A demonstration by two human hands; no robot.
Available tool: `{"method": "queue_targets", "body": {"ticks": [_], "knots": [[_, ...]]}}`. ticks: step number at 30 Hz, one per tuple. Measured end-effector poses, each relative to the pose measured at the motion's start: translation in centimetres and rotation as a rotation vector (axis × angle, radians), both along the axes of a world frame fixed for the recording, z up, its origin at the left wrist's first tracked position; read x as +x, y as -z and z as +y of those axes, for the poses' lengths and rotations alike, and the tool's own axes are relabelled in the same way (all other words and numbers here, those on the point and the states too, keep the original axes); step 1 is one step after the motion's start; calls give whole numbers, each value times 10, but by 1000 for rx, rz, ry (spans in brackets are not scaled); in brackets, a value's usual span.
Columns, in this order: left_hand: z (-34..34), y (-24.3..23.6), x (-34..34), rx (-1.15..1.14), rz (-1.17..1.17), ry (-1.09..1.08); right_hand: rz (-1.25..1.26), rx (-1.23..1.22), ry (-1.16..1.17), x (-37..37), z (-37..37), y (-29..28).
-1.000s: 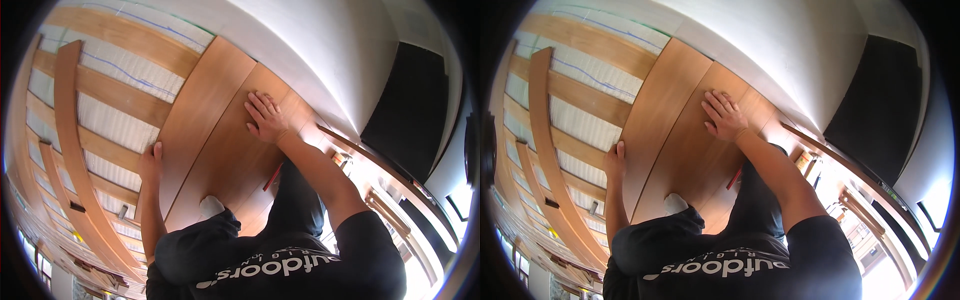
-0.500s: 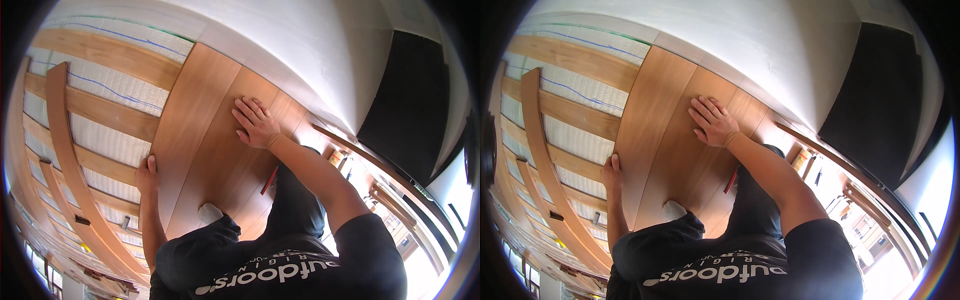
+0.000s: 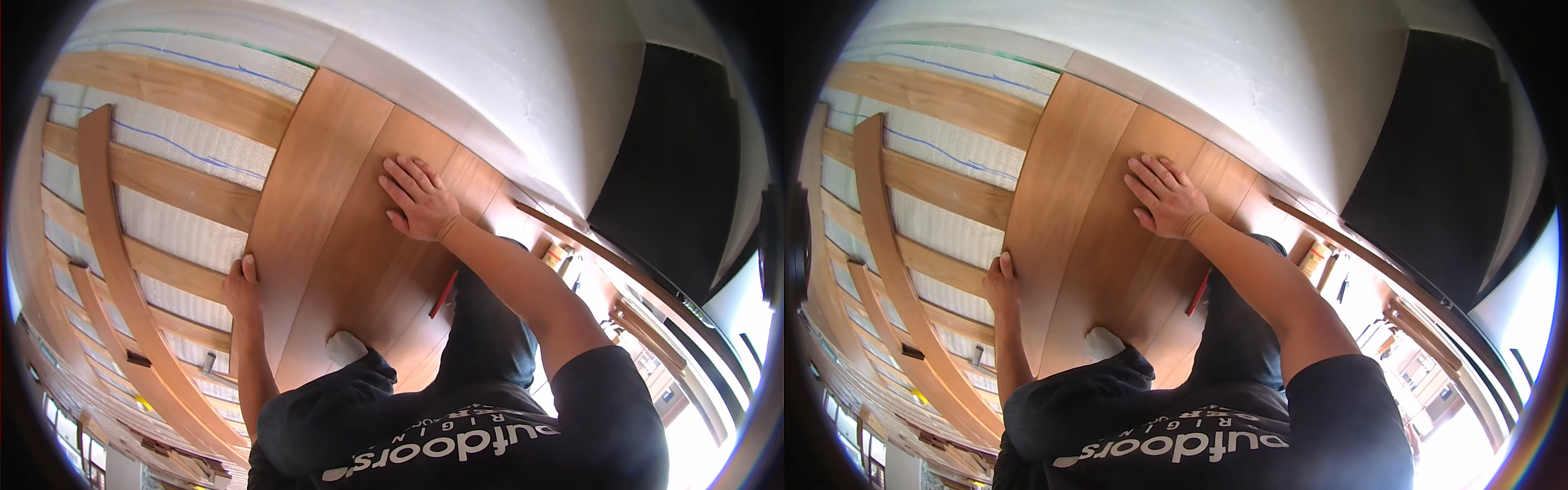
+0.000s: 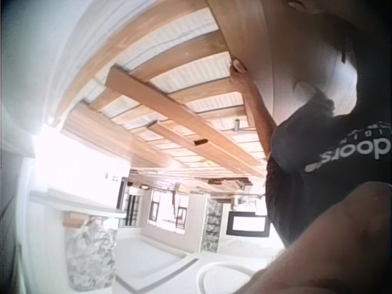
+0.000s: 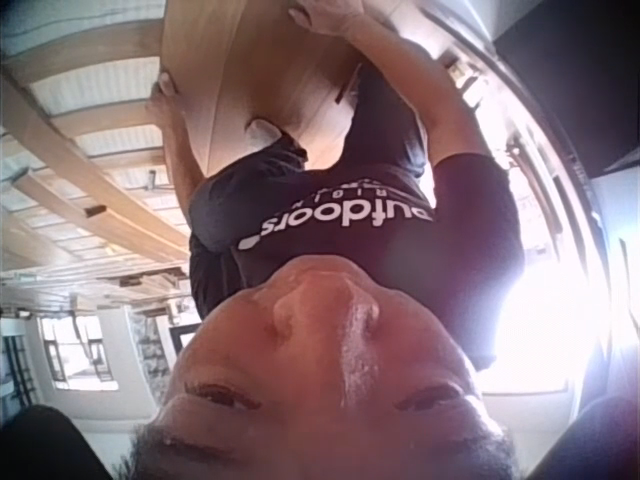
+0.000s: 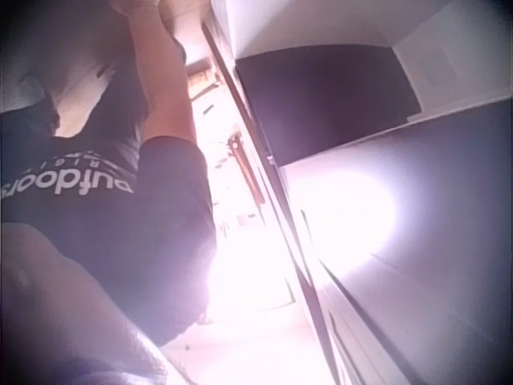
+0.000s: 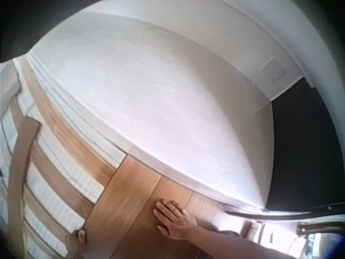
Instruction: The person measures and cuts a laminate floor plank using a saw, then fits it into place on the subfloor, securing it with a hammer and marking the next piece for installation.
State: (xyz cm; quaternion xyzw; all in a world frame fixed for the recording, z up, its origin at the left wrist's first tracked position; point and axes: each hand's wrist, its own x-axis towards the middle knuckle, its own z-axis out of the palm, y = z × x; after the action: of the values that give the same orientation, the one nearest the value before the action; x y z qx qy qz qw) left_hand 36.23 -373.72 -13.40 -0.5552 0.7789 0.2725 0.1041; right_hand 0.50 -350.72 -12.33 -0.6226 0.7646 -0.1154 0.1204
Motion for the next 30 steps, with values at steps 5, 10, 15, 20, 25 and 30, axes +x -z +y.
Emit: {"method": "queue_targets", "body": {"ticks": [5, 10, 15, 20, 25, 30], "knots": [[3, -2, -6, -23, 22, -27, 1, -6, -8, 0, 0, 0], [6, -10, -8, -28, -18, 2, -8, 10, 2, -1, 1, -3], [2, -3, -8, 23, -49, -41, -6, 4, -11, -2, -1, -4], [2, 1, 0, -2, -40, 2, -2, -11, -12, -1, -3, -5], [-3, -8, -1, -127, -98, 194, -1, -17, -12, 0, -2, -5], [-17, -19, -11, -184, -158, 426, -7, 1, -10, -1, 0, -4]]}}
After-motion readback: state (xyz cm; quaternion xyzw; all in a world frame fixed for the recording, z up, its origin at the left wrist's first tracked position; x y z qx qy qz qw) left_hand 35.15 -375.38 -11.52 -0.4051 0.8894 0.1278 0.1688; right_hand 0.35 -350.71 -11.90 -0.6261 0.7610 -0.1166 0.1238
